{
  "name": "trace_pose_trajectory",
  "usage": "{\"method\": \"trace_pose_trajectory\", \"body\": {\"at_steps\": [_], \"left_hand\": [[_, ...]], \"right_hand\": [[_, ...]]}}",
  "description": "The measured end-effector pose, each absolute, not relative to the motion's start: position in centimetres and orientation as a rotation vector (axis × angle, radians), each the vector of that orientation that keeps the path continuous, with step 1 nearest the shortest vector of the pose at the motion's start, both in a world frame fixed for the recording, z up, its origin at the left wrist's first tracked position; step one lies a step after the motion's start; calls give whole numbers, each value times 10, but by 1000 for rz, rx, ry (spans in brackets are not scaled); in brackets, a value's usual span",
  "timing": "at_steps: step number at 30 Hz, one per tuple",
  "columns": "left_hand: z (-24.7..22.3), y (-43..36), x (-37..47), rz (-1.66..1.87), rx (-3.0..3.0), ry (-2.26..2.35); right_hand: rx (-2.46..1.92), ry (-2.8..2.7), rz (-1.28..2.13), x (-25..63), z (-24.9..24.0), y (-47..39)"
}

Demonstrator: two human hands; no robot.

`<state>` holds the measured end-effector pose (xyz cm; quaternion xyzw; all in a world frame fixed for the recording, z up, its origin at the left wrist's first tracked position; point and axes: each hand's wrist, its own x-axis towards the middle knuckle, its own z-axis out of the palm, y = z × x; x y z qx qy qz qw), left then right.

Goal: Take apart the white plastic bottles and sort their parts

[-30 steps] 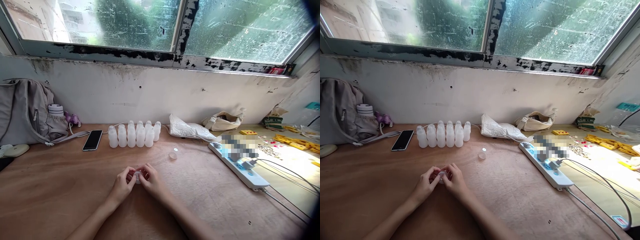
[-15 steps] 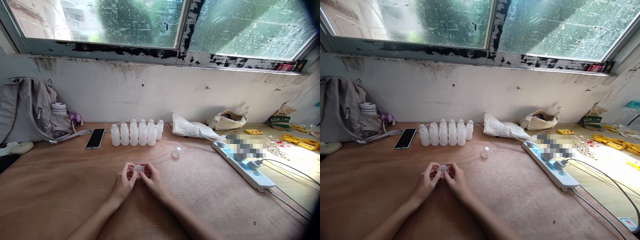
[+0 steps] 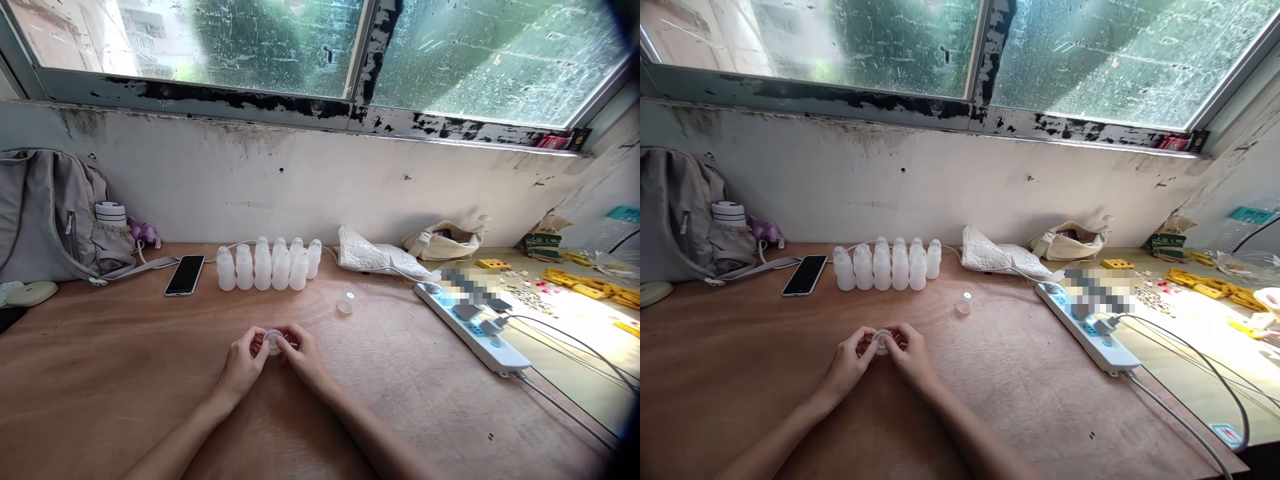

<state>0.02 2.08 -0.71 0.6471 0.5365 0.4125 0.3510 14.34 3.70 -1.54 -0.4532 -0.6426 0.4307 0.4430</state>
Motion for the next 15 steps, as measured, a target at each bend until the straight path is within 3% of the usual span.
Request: {"method": "trace_pose_trajectory", "body": {"at_steps": [15], "left_hand": [[-5,21,-1,1052,1670,1385]], "right_hand": [[-1151,-1433,1254,138,-18,37]]}}
